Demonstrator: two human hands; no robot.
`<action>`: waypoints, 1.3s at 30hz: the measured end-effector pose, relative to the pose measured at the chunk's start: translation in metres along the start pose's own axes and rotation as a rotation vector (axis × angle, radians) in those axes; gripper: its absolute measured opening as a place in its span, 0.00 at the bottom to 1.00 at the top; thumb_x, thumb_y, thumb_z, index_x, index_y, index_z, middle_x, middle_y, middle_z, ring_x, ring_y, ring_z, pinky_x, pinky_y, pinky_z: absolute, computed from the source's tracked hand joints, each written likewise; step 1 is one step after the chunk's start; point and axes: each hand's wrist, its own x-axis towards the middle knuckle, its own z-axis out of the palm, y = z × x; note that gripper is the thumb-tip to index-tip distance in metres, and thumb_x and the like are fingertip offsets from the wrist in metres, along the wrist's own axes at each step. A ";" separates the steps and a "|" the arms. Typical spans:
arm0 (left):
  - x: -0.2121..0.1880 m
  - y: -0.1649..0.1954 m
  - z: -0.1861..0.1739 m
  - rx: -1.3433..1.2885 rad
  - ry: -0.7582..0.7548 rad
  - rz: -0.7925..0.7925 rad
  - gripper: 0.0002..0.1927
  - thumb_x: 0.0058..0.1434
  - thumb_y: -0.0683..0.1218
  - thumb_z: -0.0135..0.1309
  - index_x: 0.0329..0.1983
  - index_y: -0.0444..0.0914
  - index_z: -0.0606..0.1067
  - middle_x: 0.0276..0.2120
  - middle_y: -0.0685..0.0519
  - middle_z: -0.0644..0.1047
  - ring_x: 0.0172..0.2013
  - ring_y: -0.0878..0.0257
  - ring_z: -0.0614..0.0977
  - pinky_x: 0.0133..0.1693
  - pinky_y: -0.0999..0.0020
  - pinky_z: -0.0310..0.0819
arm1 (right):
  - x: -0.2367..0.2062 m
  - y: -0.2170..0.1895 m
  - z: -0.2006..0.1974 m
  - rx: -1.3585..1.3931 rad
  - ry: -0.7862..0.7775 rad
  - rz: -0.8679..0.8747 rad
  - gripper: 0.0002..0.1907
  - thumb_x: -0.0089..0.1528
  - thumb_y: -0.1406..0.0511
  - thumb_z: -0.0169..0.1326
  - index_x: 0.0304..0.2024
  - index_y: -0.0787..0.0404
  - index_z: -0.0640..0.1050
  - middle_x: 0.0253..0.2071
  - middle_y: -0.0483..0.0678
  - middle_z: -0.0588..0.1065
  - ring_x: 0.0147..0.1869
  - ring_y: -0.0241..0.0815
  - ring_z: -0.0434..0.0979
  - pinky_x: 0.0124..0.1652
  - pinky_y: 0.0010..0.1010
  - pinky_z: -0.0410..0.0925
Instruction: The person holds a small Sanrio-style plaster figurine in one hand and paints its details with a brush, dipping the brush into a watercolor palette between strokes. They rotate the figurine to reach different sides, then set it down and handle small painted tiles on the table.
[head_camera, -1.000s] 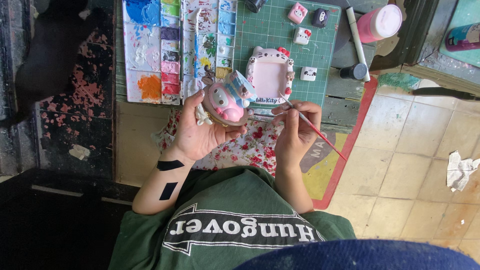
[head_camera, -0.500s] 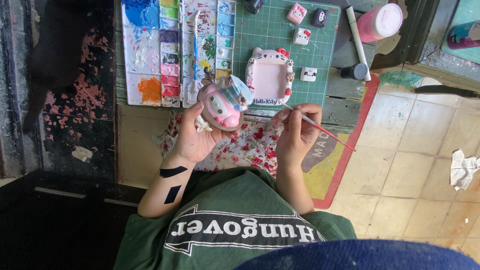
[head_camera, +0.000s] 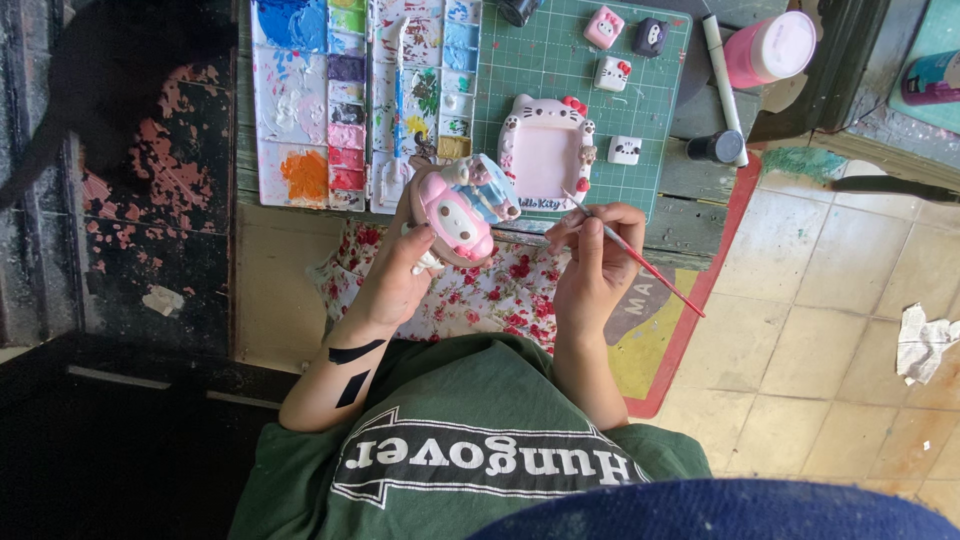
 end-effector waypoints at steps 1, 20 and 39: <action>-0.002 -0.002 -0.001 -0.013 0.012 -0.008 0.49 0.64 0.58 0.55 0.81 0.39 0.45 0.71 0.45 0.61 0.71 0.53 0.65 0.69 0.51 0.65 | 0.000 0.000 -0.001 0.006 -0.004 0.003 0.04 0.76 0.69 0.47 0.51 0.62 0.67 0.38 0.51 0.75 0.38 0.40 0.77 0.38 0.28 0.70; -0.008 0.030 0.015 0.633 0.131 0.317 0.48 0.66 0.47 0.64 0.79 0.37 0.47 0.70 0.42 0.60 0.73 0.52 0.66 0.73 0.55 0.65 | 0.005 -0.003 0.014 -0.101 -0.066 0.031 0.07 0.77 0.70 0.45 0.55 0.66 0.72 0.47 0.55 0.79 0.45 0.43 0.82 0.39 0.29 0.72; -0.003 0.039 0.014 0.596 0.071 0.276 0.46 0.64 0.51 0.62 0.78 0.37 0.51 0.70 0.42 0.63 0.72 0.50 0.68 0.72 0.53 0.66 | 0.010 -0.015 0.040 -0.250 -0.283 -0.057 0.10 0.78 0.67 0.36 0.57 0.63 0.68 0.58 0.56 0.76 0.64 0.46 0.78 0.59 0.36 0.74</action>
